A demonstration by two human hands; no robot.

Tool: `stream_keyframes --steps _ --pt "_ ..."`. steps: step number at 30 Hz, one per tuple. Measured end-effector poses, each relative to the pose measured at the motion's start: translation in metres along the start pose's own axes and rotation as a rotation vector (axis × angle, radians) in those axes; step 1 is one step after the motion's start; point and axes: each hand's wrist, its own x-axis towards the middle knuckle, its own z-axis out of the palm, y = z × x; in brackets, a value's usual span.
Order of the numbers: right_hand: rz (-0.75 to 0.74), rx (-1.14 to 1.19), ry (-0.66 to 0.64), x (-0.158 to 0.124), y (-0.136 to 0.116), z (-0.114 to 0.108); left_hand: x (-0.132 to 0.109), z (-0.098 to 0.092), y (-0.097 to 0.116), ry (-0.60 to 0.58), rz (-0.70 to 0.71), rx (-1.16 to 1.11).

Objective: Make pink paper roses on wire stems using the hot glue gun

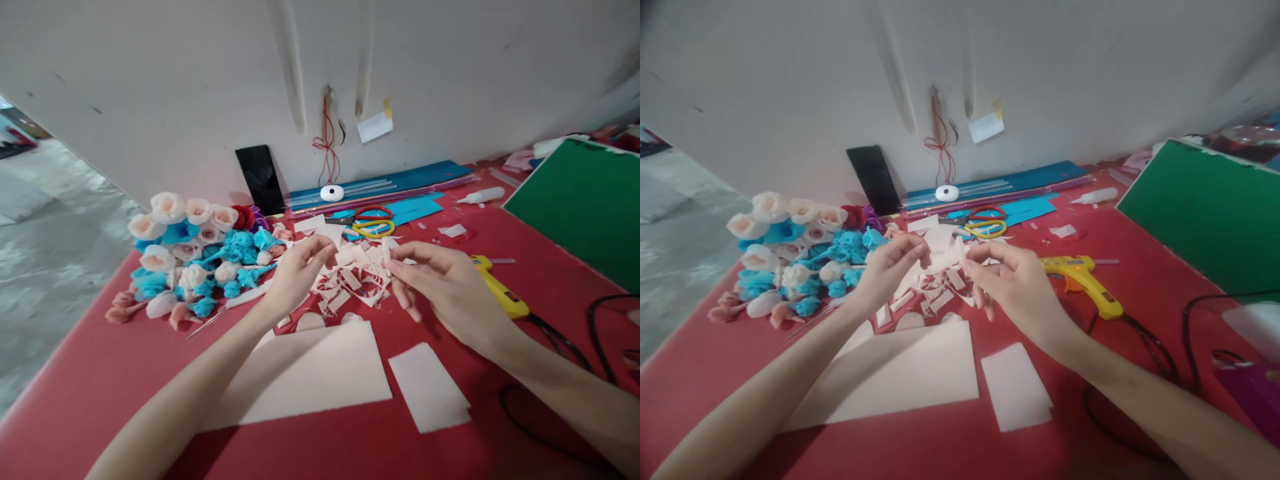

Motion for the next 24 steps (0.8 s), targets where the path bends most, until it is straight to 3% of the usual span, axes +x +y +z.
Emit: stream_keyframes --steps 5,14,18,24 --pt "0.005 -0.004 -0.012 0.001 0.0 0.0 0.001 0.0 -0.007 -0.042 -0.008 0.096" --pt "0.01 -0.031 -0.002 0.002 0.002 0.0 0.001 0.0 -0.011 0.041 0.006 0.232" --pt "0.015 -0.047 0.001 0.001 0.002 0.0 0.0 0.0 -0.013 0.005 -0.004 0.325" --pt "0.009 -0.048 -0.005 0.002 0.001 0.001 0.001 0.005 -0.015 -0.013 0.108 0.399"
